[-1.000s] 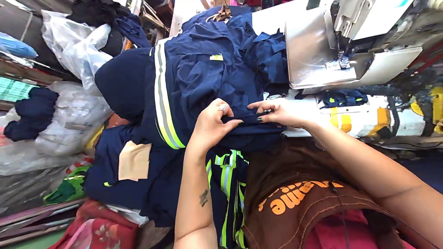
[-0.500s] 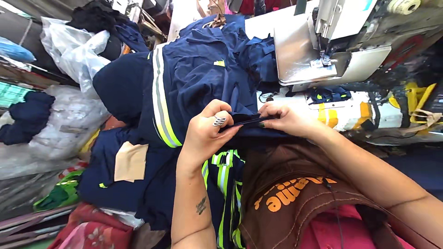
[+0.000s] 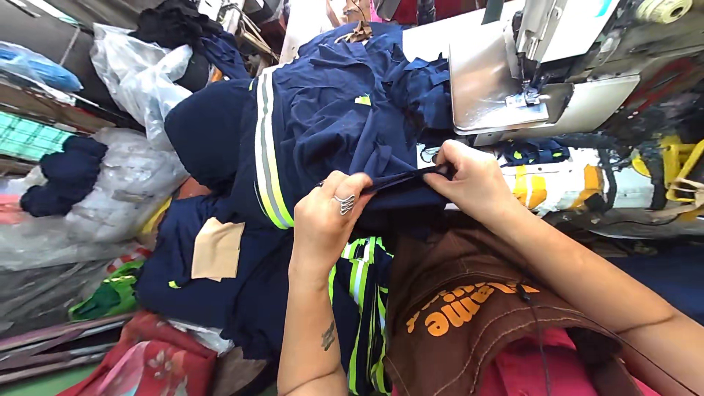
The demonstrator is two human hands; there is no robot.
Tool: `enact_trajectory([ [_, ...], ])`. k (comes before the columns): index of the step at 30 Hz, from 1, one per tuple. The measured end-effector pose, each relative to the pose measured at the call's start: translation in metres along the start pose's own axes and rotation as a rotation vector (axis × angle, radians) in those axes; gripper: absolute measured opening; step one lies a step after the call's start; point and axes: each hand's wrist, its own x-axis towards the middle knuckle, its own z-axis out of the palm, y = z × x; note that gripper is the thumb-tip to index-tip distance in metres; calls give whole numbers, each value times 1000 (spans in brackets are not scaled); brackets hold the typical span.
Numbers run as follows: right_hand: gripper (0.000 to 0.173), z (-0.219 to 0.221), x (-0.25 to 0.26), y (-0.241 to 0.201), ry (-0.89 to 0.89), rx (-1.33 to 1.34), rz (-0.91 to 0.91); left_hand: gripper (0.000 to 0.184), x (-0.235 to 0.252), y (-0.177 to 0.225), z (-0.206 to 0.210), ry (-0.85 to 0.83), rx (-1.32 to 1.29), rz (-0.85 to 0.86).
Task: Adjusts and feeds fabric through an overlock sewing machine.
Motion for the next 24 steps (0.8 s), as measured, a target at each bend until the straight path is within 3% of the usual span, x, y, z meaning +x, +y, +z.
enact_trajectory([
  [2,19,-3,4,4,40,-23,16,25,17,3,3,-1,175,-19],
  [4,23,-10,10,12,81,-23,6,18,48,4,10,37,237,-47],
  [8,16,-34,25,42,197,136,-1,15,137,-1,49,135,-165,-80],
  [10,16,-51,23,56,232,322,98,19,179,4,91,123,-357,-170],
  [12,19,-68,9,68,225,442,252,20,207,18,138,30,-386,-230],
  [16,19,-79,-38,95,186,602,526,19,202,46,202,-219,-314,-281],
  [19,18,-81,-64,98,177,758,649,30,186,60,209,-216,-332,-339],
  [24,18,-87,-59,105,232,824,631,28,197,69,219,-167,-300,-440],
])
